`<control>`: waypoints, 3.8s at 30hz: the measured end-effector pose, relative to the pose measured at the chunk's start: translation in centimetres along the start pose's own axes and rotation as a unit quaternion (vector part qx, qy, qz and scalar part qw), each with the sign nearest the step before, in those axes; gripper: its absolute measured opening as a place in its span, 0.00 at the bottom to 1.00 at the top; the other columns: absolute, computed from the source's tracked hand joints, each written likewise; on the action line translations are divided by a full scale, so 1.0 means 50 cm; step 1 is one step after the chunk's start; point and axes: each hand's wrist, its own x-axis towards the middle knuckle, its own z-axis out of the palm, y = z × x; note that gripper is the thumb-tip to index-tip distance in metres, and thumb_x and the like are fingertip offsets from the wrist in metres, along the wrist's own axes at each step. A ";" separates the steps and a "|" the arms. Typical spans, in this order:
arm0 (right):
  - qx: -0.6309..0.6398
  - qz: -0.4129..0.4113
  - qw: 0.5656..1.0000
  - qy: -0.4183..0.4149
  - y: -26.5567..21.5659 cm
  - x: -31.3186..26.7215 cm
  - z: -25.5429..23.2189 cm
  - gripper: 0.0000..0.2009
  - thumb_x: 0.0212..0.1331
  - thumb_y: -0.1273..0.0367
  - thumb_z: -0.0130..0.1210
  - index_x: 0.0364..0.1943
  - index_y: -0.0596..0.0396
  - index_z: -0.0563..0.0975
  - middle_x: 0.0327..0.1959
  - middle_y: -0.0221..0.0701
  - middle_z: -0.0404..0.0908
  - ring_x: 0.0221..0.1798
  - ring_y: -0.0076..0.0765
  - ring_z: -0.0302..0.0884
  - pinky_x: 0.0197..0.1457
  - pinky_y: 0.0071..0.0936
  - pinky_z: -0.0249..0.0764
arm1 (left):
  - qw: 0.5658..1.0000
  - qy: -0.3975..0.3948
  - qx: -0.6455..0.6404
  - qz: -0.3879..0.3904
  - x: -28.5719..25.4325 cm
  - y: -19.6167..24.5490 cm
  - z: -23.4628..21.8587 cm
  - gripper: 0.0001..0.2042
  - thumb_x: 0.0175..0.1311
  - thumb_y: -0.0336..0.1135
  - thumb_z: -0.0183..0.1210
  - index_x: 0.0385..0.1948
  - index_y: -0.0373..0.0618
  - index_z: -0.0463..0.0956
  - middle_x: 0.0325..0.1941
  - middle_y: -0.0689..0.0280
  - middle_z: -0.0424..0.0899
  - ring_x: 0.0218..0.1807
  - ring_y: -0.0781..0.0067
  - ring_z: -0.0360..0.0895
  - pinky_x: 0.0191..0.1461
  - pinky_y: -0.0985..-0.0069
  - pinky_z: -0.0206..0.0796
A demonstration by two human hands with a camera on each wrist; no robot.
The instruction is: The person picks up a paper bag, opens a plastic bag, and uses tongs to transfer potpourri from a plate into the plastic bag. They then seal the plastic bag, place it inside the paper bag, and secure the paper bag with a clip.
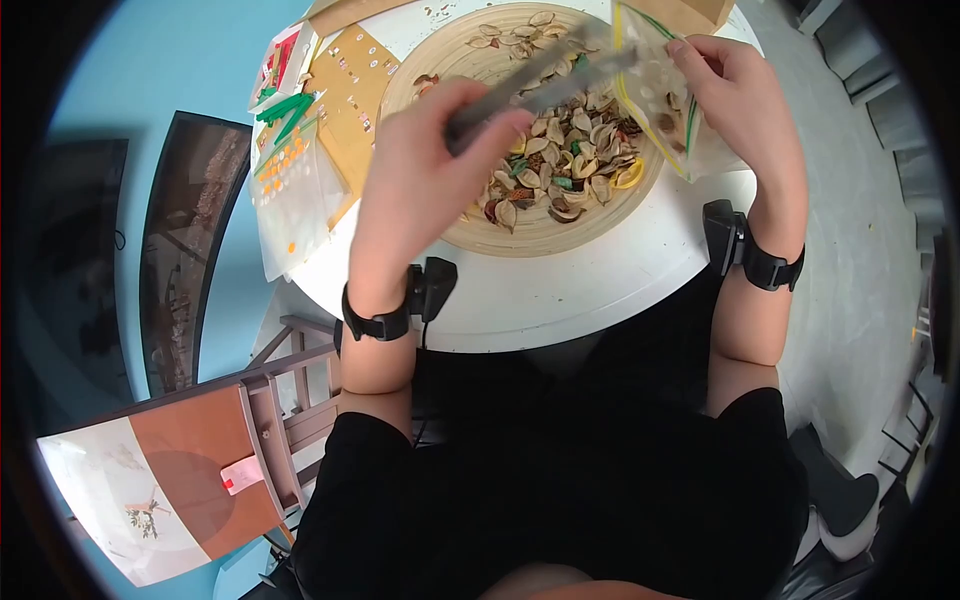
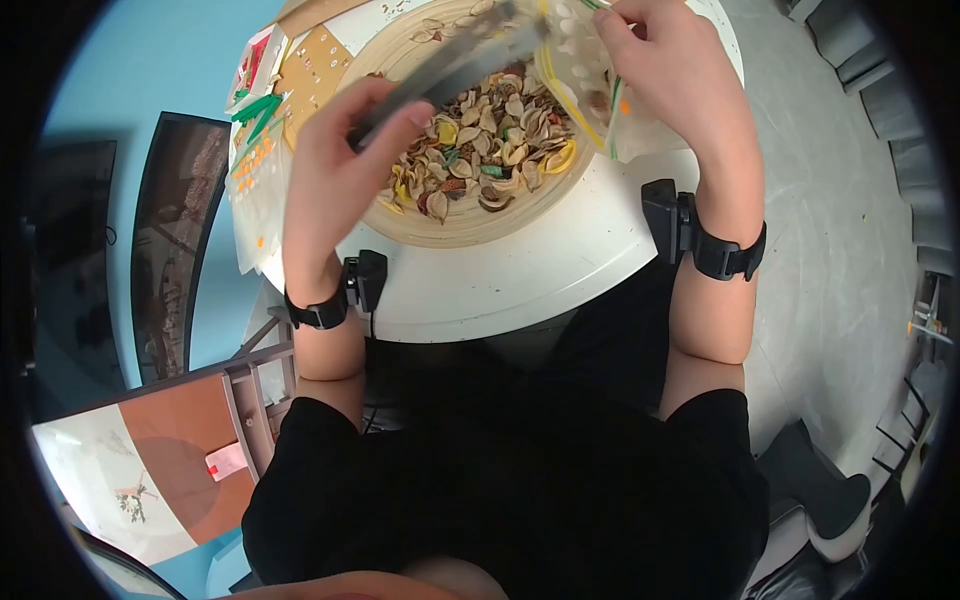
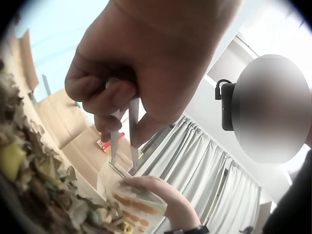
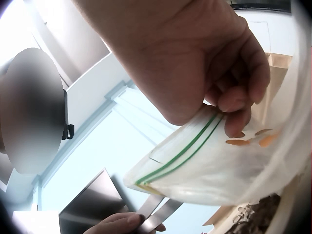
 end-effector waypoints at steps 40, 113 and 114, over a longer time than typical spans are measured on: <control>0.009 -0.015 1.000 0.012 0.014 0.004 0.009 0.21 0.70 0.57 0.56 0.47 0.65 0.83 0.22 0.26 0.73 0.25 0.20 0.64 0.31 0.27 0.64 | 0.998 0.012 0.068 0.004 0.016 -0.026 -0.062 0.14 0.66 0.41 0.68 0.35 0.36 0.82 0.18 0.65 0.75 0.22 0.82 0.68 0.27 0.78 0.59; 0.011 -0.004 1.000 -0.003 0.023 0.006 0.004 0.21 0.71 0.56 0.56 0.47 0.64 0.84 0.21 0.24 0.75 0.25 0.19 0.67 0.29 0.24 0.65 | 0.975 -0.057 0.206 -0.063 0.008 -0.059 -0.038 0.18 0.65 0.47 0.66 0.41 0.37 0.84 0.22 0.55 0.83 0.25 0.62 0.81 0.33 0.69 0.69; 0.009 -0.005 1.000 0.000 0.022 0.005 0.004 0.21 0.71 0.56 0.56 0.48 0.64 0.84 0.21 0.24 0.75 0.25 0.19 0.67 0.29 0.24 0.65 | 0.976 -0.058 0.201 -0.064 0.008 -0.057 -0.038 0.18 0.66 0.46 0.65 0.41 0.37 0.84 0.22 0.55 0.83 0.24 0.62 0.81 0.33 0.69 0.69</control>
